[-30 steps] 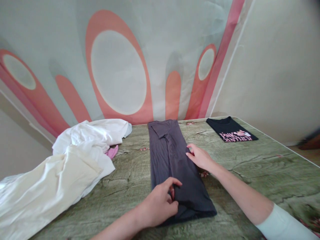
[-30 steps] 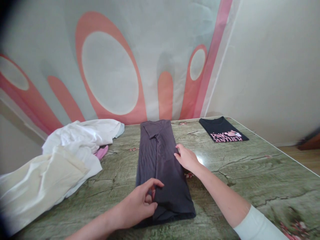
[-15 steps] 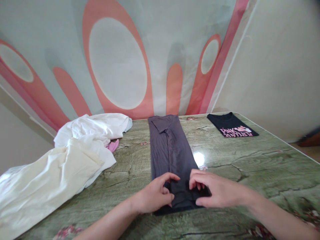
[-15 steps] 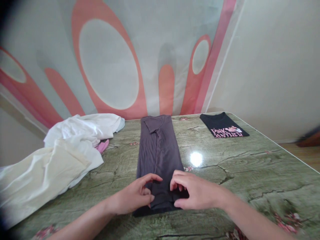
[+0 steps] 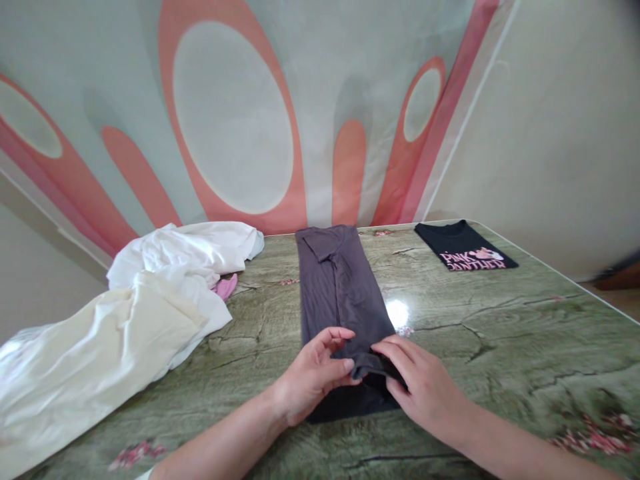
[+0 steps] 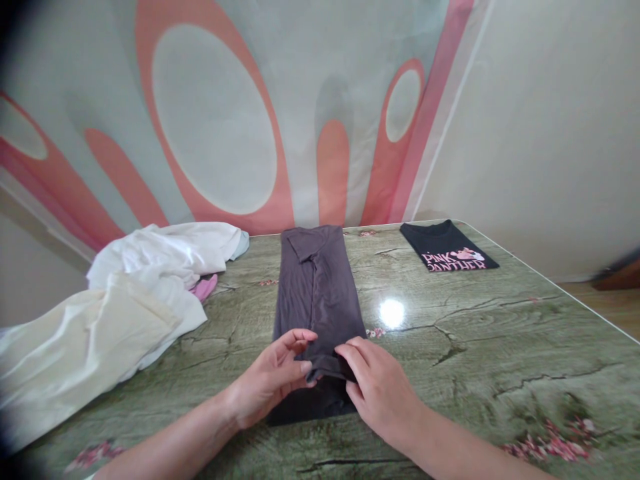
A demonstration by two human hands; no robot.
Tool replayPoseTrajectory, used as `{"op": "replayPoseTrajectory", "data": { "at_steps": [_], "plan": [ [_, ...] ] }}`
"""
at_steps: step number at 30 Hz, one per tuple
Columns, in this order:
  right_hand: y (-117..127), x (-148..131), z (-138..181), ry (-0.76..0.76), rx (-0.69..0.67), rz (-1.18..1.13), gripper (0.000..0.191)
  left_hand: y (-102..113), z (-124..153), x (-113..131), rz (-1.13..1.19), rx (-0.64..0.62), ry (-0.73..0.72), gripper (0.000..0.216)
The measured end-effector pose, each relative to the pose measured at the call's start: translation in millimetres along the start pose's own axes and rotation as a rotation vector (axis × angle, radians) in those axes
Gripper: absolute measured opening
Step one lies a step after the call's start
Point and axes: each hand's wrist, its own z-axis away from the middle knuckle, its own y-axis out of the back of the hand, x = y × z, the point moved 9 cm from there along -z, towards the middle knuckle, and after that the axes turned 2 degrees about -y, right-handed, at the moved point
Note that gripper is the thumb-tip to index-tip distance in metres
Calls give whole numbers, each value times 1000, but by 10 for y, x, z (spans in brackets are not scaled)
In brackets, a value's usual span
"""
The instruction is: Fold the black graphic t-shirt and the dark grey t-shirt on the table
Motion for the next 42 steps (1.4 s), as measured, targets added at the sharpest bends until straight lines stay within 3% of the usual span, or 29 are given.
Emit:
{"op": "replayPoseTrajectory", "data": {
  "at_steps": [7,14,25,27,30,33,36,38,42],
  "plan": [
    [-30,183,157,-71,22,304,57,-6,-4,-35,-113,-47,21,37],
    [21,191,329,1,38,399,55,160,68,-182,-756,-78,241,40],
    [-64,100,525,186,102,395,39,105,113,-222,-917,-224,304,29],
    [-34,93,497,175,45,362,39,81,132,-189,-953,-232,296,31],
    [66,55,414,176,-172,278,39,-7,139,-37,-1022,-298,250,31],
    [256,-6,186,202,-348,99,37,-35,-17,297,-1123,-332,107,28],
    [271,-10,-304,248,-435,-77,32,161,-418,663,-1182,-248,-21,27],
    [157,94,-759,238,-370,-94,32,407,-779,885,-1303,-122,-116,26],
    [-190,395,-1508,151,-91,-25,40,907,-1365,1282,-1683,309,-335,23]
  ]
}}
